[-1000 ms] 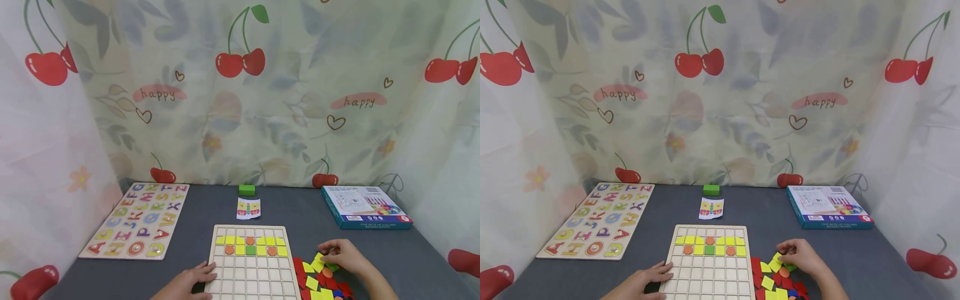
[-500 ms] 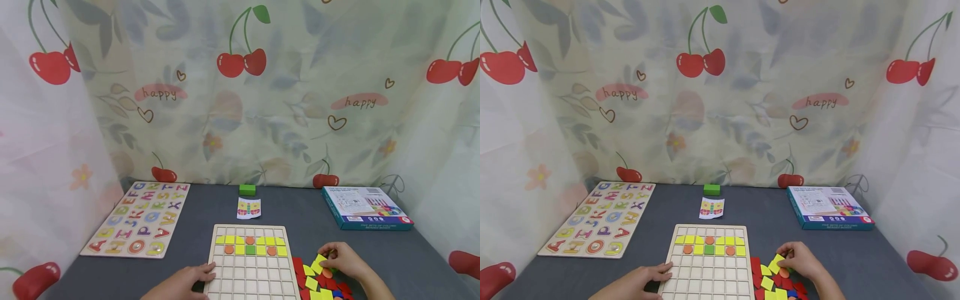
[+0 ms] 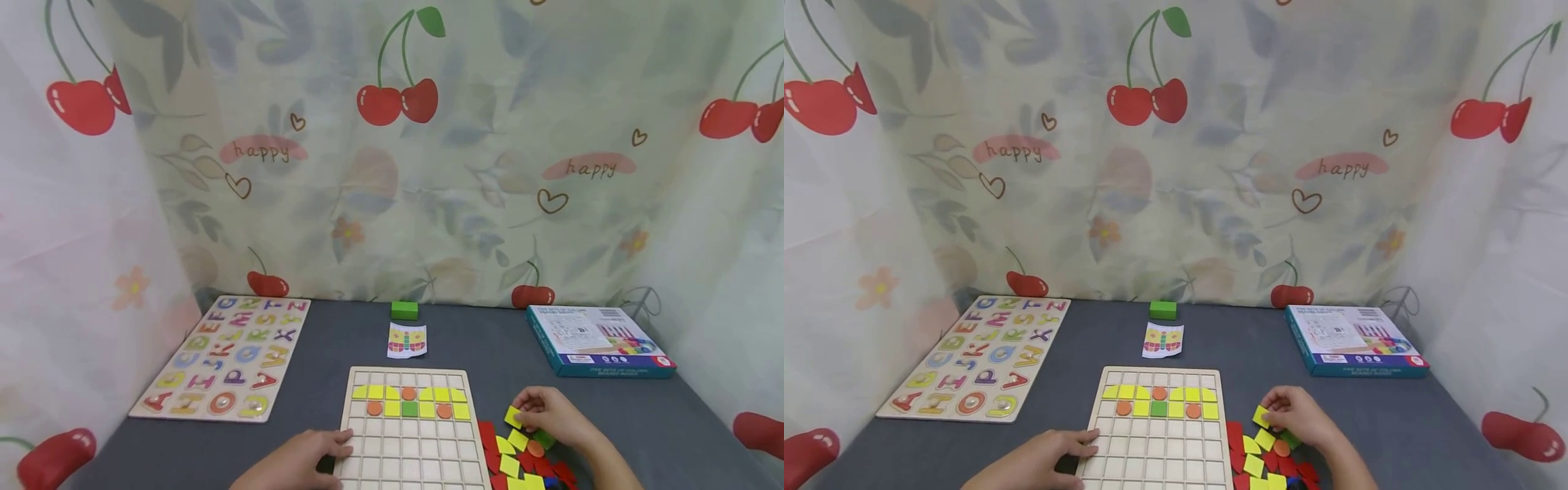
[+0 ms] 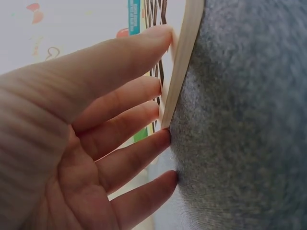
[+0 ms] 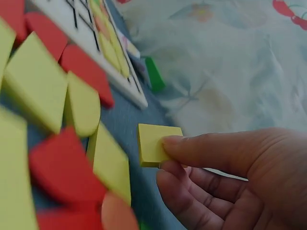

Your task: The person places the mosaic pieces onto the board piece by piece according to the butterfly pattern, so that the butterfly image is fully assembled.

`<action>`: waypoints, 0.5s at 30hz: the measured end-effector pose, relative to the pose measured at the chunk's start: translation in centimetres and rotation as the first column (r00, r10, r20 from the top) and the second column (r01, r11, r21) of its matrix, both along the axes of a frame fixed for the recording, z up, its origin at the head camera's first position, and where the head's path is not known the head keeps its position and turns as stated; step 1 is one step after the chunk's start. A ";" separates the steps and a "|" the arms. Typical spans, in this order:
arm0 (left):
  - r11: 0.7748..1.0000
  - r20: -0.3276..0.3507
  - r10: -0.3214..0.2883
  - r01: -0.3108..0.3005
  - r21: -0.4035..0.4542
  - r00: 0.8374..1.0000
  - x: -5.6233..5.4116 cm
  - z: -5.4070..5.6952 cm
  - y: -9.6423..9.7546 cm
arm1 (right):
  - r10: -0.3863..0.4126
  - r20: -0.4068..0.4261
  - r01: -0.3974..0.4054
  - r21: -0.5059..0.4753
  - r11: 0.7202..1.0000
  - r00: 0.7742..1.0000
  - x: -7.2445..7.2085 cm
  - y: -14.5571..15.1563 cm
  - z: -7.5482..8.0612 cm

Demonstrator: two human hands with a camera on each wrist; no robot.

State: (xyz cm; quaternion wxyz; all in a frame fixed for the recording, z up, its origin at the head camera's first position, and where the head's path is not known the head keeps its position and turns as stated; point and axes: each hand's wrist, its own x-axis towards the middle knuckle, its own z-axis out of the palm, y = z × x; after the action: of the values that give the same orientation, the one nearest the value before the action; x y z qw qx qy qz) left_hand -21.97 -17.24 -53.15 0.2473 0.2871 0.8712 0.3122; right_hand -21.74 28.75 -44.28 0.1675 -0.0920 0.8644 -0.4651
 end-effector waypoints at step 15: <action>1.000 0.043 0.025 -0.026 0.009 0.999 0.1 -0.1 0.3 | 0.108 -0.072 -0.117 -0.134 0.984 0.992 -2.9 -10.4 1.0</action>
State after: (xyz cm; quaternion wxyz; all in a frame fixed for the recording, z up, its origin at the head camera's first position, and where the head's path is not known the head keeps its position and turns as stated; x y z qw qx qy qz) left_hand -21.90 -16.91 -53.30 0.2606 0.2703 0.8677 0.3258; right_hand -24.66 18.34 -43.29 0.1588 -0.1670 0.8285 -0.5103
